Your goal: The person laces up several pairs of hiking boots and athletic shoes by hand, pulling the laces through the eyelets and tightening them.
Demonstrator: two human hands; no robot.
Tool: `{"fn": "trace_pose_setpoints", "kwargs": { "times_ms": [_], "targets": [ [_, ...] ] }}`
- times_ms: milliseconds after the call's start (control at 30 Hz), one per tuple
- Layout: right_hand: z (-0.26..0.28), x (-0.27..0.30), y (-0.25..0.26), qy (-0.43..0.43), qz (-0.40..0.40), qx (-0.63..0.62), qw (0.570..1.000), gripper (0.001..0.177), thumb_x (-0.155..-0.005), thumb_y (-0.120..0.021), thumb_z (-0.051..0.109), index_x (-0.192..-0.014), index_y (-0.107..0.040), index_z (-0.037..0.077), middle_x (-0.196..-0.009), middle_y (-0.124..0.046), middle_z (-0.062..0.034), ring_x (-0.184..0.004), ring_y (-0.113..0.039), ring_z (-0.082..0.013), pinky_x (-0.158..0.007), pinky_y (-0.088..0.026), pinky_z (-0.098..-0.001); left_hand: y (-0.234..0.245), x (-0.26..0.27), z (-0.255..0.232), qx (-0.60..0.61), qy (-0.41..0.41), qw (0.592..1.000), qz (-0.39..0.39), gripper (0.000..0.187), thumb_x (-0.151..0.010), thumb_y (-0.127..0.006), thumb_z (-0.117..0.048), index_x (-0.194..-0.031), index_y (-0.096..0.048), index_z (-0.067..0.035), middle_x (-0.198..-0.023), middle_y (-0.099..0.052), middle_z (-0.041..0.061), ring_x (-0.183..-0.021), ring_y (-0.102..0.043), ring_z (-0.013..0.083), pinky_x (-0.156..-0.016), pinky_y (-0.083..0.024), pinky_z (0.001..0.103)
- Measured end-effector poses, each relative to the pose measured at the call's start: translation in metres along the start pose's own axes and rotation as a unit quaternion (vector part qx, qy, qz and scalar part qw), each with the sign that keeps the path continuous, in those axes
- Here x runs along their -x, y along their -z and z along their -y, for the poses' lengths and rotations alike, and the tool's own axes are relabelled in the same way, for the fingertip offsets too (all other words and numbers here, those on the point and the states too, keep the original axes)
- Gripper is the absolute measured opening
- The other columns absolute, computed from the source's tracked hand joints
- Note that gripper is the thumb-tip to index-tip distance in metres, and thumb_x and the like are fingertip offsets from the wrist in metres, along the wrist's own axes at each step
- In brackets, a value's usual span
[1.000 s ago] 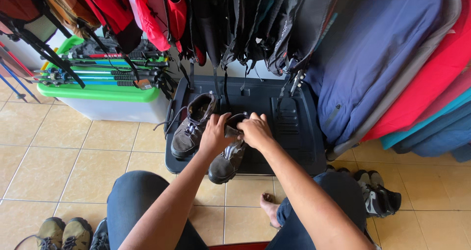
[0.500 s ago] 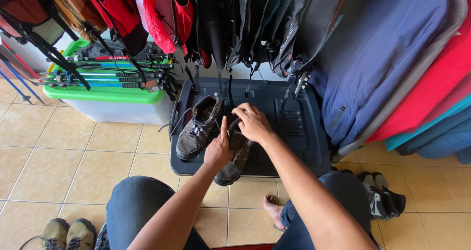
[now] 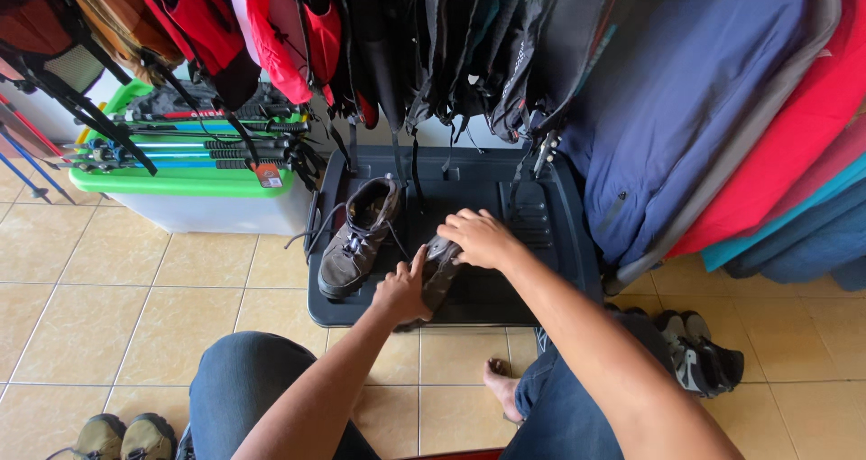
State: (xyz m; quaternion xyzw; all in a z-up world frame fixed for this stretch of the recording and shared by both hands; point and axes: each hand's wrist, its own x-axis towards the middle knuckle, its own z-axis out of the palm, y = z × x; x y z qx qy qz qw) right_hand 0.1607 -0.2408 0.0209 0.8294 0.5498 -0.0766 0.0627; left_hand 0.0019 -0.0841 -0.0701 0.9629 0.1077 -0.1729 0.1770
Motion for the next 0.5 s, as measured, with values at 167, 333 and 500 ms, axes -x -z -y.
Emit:
{"fn": "trace_pose_setpoints", "kwargs": {
  "times_ms": [167, 333, 500],
  "targets": [
    [0.000, 0.045, -0.011, -0.109, -0.027, -0.051, 0.992, 0.054, -0.094, -0.073, 0.055, -0.135, -0.058, 0.023, -0.129, -0.069, -0.0047, -0.126, -0.062, -0.0302, -0.099, -0.053, -0.0538, 0.006, -0.012, 0.016, -0.047, -0.102, 0.985, -0.129, 0.116, -0.072, -0.083, -0.030, -0.172, -0.024, -0.031, -0.151, -0.056, 0.006, -0.144, -0.055, 0.0349, -0.114, -0.048, 0.059],
    [0.033, 0.078, -0.011, -0.256, 0.012, -0.194, 0.947, 0.061, -0.093, -0.066, 0.067, -0.129, -0.055, 0.019, -0.133, -0.070, -0.0113, -0.123, -0.070, -0.0363, -0.099, -0.059, -0.0568, -0.009, -0.019, 0.006, -0.007, -0.131, 0.985, -0.109, 0.077, -0.083, -0.076, -0.029, -0.155, -0.048, -0.036, -0.141, -0.062, -0.003, -0.135, -0.062, 0.0288, -0.106, -0.054, 0.053],
    [0.021, 0.070, -0.064, -0.298, -0.004, -0.212, 0.931, 0.063, -0.093, -0.066, 0.053, -0.144, -0.045, 0.020, -0.130, -0.067, -0.0119, -0.110, -0.077, -0.0404, -0.092, -0.062, -0.0553, -0.003, -0.013, 0.001, 0.044, -0.153, 0.981, -0.111, 0.077, -0.081, -0.075, -0.025, -0.155, -0.056, -0.031, -0.135, -0.069, 0.005, -0.119, -0.072, 0.0380, -0.094, -0.061, 0.056]
  ]
}}
